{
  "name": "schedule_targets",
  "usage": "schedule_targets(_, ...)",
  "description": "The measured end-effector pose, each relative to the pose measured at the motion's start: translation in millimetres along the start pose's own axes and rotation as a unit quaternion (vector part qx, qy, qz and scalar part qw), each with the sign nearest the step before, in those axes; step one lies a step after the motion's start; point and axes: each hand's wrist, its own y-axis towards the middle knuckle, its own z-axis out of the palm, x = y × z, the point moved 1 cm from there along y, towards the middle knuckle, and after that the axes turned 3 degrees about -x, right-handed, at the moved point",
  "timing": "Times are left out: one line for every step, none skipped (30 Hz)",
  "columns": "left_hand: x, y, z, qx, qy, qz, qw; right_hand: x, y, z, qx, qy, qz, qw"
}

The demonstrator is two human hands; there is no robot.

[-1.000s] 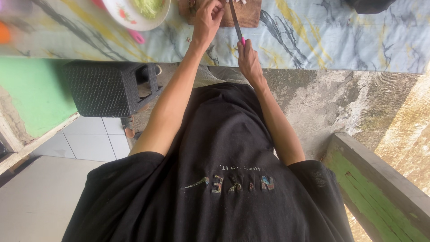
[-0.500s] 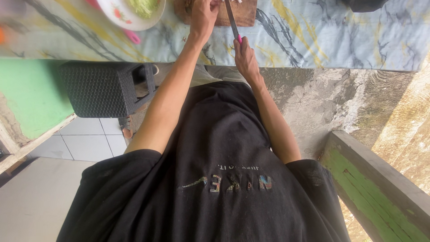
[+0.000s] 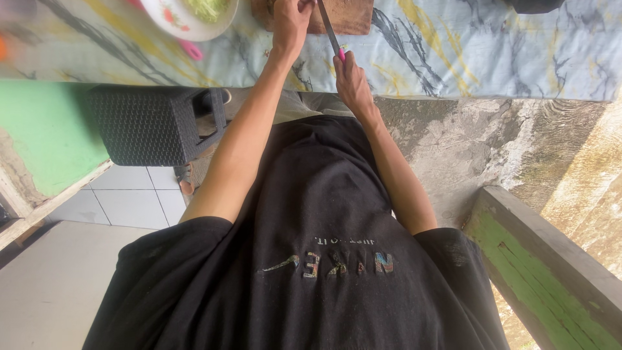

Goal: The person stands at a table and uses a knife to chop red onions on a wooden cutting board. They repeatedly slice the onions into small pieces, occasionally peeling off outer layers by hand and discarding them.

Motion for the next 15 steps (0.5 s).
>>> schedule_targets(-0.1, 0.6, 0.0, -0.004, -0.004, 0.008, 1.000, 2.3, 2.4, -3.6, -0.002, 0.019, 0.010, 1.000)
schedule_targets(-0.2, 1.1, -0.2, -0.008, -0.007, 0.016, 1.000, 5.1, 5.2, -7.4, -0.003, 0.037, 0.019, 0.999)
schedule_targets(0.0, 1.3, -0.7, -0.012, -0.011, 0.024, 1.000, 7.7, 6.7, -11.4, 0.003, 0.093, 0.083, 0.992)
schedule_targets(0.8, 0.8, -1.2, -0.006, -0.015, 0.017, 1.000, 10.7, 7.4, -15.5, 0.009, 0.147, 0.146, 0.978)
schedule_targets(1.9, 0.3, -1.4, -0.001, -0.020, 0.011, 1.000, 12.5, 9.2, -19.5, 0.014, 0.201, 0.208, 0.957)
schedule_targets(3.6, 0.1, -0.9, 0.004, -0.024, 0.005, 1.000, 14.1, 12.6, -23.3, 0.023, 0.200, 0.216, 0.955)
schedule_targets(5.7, -0.8, -0.5, -0.014, -0.015, 0.030, 0.999, 16.3, 14.5, -26.5, 0.032, 0.199, 0.226, 0.953)
schedule_targets(8.6, -0.9, 0.3, -0.033, -0.006, 0.055, 0.998, 19.1, 15.8, -28.7, 0.042, 0.198, 0.236, 0.951)
schedule_targets(12.0, -0.7, 1.8, -0.052, 0.003, 0.080, 0.995, 22.2, 16.9, -30.5, 0.031, 0.187, 0.224, 0.956)
schedule_targets(17.1, -1.3, 3.4, -0.043, -0.003, 0.042, 0.998, 25.7, 17.2, -31.7, 0.021, 0.175, 0.212, 0.961)
schedule_targets(21.9, -1.8, 5.5, -0.035, -0.008, 0.004, 0.999, 28.3, 17.6, -32.9, 0.011, 0.163, 0.199, 0.966)
schedule_targets(26.7, -2.2, 7.7, -0.026, -0.014, -0.033, 0.999, 30.1, 17.9, -33.2, 0.013, 0.150, 0.202, 0.968)
schedule_targets(30.8, -3.6, 8.8, -0.037, 0.020, -0.029, 0.999, 31.8, 18.4, -32.3, 0.016, 0.137, 0.205, 0.969)
schedule_targets(34.5, -4.8, 9.8, -0.048, 0.054, -0.026, 0.997, 32.8, 19.0, -31.0, 0.019, 0.125, 0.208, 0.970)
schedule_targets(37.7, -5.7, 9.9, -0.058, 0.088, -0.021, 0.994, 32.3, 21.0, -29.0, 0.024, 0.136, 0.217, 0.966)
